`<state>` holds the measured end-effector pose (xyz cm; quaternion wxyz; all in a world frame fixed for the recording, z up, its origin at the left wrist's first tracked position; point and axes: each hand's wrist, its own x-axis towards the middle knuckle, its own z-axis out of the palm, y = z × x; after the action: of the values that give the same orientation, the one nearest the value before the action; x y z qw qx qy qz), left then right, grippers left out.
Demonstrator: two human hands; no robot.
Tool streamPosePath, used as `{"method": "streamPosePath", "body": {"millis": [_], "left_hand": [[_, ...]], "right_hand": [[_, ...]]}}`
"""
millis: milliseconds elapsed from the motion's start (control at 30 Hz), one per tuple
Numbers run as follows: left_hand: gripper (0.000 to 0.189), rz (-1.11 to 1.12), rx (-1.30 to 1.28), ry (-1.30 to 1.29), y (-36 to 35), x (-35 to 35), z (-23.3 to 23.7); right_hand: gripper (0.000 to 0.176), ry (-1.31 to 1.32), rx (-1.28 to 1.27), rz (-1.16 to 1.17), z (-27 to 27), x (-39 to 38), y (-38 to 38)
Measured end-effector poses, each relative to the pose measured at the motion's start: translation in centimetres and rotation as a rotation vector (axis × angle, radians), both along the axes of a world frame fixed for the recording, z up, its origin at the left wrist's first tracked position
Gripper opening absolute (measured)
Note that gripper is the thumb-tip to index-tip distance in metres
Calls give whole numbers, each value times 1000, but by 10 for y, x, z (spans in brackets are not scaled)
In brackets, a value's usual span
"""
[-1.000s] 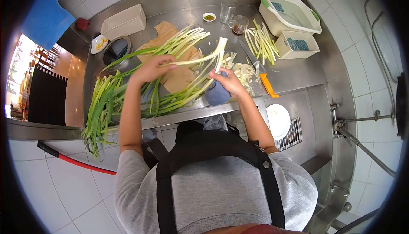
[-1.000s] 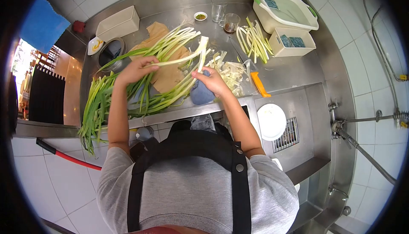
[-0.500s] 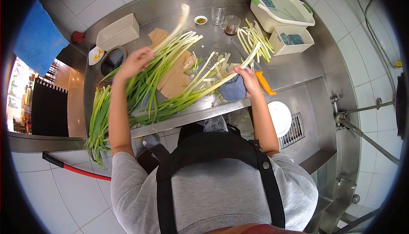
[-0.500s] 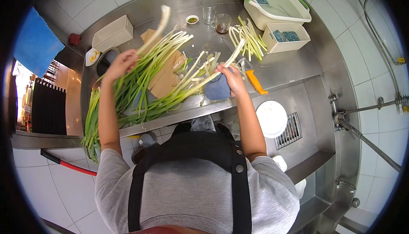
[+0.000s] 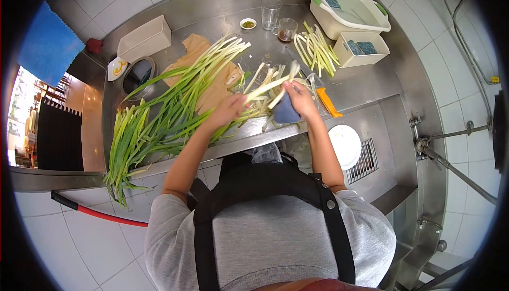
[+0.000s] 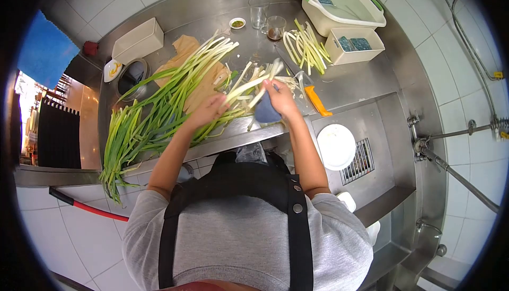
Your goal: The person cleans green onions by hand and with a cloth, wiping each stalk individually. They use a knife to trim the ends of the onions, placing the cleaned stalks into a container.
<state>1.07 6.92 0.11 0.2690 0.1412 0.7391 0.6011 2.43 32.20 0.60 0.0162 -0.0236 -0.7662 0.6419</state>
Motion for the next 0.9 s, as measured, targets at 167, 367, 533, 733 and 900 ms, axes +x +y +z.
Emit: {"method": "streamPosePath", "body": {"millis": [167, 367, 533, 733, 900], "left_hand": [[35, 138, 52, -40, -33, -4, 21], [33, 120, 7, -5, -43, -8, 26], [30, -27, -171, 108, -41, -11, 22], [39, 134, 219, 17, 3, 5, 46], [19, 121, 37, 536, 22, 7, 24]], "right_hand": [[34, -76, -29, -73, 6, -9, 32], [76, -345, 645, 218, 16, -11, 51], [62, -206, -156, 151, 41, -7, 52], [40, -39, -1243, 81, 68, 4, -37], [27, -85, -933, 61, 47, 23, -90]]}}
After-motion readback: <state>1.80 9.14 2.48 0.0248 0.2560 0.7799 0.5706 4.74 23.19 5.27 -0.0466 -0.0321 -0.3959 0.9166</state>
